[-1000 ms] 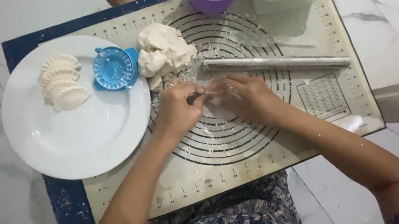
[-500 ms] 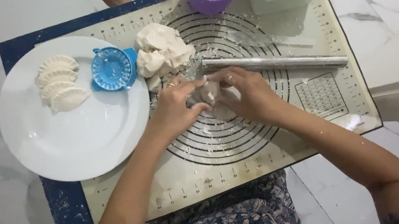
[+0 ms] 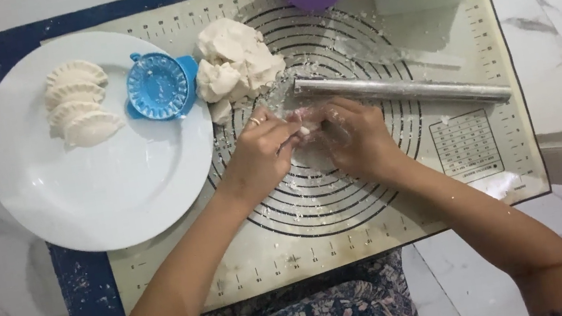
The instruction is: A person uses a manual plastic mold to shape and seal individual dumplings from dough on a floor mat.
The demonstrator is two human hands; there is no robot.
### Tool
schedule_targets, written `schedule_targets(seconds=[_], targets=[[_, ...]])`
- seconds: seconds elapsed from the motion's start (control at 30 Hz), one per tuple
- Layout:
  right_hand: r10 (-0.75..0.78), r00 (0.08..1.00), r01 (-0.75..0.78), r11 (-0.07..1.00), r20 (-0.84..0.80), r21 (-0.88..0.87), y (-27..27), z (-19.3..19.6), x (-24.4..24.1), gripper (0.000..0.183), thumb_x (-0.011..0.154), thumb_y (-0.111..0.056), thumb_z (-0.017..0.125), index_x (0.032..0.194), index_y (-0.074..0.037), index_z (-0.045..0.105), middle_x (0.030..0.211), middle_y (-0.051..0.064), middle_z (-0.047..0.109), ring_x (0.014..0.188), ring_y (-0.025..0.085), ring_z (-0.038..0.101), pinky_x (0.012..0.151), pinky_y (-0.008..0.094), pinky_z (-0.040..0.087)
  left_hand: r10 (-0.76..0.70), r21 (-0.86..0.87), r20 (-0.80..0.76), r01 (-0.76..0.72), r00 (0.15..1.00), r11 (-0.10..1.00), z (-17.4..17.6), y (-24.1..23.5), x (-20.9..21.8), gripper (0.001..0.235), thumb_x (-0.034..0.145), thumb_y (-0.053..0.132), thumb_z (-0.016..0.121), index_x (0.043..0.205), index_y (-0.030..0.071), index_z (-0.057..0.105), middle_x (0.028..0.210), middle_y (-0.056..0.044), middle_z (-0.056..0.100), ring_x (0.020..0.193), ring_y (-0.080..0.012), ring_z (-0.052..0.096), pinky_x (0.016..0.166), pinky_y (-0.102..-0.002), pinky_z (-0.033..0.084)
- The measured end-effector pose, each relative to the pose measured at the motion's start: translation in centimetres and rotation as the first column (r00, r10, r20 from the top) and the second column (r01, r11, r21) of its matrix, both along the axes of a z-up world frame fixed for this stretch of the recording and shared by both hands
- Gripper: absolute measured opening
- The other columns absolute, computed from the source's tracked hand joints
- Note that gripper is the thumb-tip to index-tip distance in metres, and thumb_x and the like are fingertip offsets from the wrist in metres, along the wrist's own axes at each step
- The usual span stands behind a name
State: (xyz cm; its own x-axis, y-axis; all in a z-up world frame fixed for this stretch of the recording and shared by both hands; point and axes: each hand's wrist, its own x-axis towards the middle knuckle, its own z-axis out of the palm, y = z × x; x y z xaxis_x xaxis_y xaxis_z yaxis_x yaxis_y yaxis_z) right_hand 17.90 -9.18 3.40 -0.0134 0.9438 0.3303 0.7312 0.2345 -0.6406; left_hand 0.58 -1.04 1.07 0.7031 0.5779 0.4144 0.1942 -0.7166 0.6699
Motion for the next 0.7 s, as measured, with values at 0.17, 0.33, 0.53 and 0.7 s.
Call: schedule_targets(seconds=[0.17,0.33,0.53,0.7], targets=[[-0.023,1.000,0.023,1.000,0.000,-0.002,-0.2,-0.8,0.1,0.015,0.083,0.004,0.075,0.096,-0.001,0.070,0.084,0.017,0.070,0.078,0.036,0.074,0.064,0.044,0.059,0.011,0.126,-0.051,-0.005,0.999,0.992,1.0,-0.4,0.1,0.015,0.081,-0.007,0.073,0.094,0.000,0.077,0.076,-0.016,0.074,0.078,-0.0222,0.069,0.071,-0.027,0.058],[-0.051,0.998,0.051,0.999,0.041,0.000,-0.5,0.3,-0.4,0.009,0.086,0.003,0.074,0.094,0.000,0.073,0.083,0.017,0.072,0.072,0.030,0.074,0.059,0.040,0.060,0.010,0.090,-0.061,-0.004,0.998,0.996,1.1,-0.3,-0.2,0.015,0.083,-0.007,0.070,0.094,0.001,0.077,0.076,-0.016,0.075,0.076,-0.0248,0.071,0.069,-0.029,0.058],[0.028,0.997,-0.016,0.986,0.069,-0.164,-1.2,3.0,-0.8,0.031,0.079,0.006,0.076,0.109,0.003,0.072,0.100,0.025,0.073,0.091,0.041,0.074,0.074,0.049,0.061,0.015,-0.025,-0.054,-0.017,0.998,1.000,0.5,0.3,0.0,0.015,0.085,-0.003,0.072,0.099,-0.002,0.076,0.082,-0.019,0.075,0.081,-0.0259,0.071,0.071,-0.030,0.058],[-0.066,0.985,0.087,0.988,0.160,-0.128,-2.0,0.6,-0.9,0.033,0.091,-0.002,0.068,0.123,-0.004,0.066,0.107,0.024,0.070,0.090,0.038,0.074,0.073,0.050,0.063,-0.037,-0.064,-0.118,0.030,0.992,0.997,-0.8,0.2,-0.5,0.032,0.091,0.011,0.071,0.121,0.002,0.069,0.100,-0.018,0.074,0.098,-0.0320,0.069,0.085,-0.040,0.059]])
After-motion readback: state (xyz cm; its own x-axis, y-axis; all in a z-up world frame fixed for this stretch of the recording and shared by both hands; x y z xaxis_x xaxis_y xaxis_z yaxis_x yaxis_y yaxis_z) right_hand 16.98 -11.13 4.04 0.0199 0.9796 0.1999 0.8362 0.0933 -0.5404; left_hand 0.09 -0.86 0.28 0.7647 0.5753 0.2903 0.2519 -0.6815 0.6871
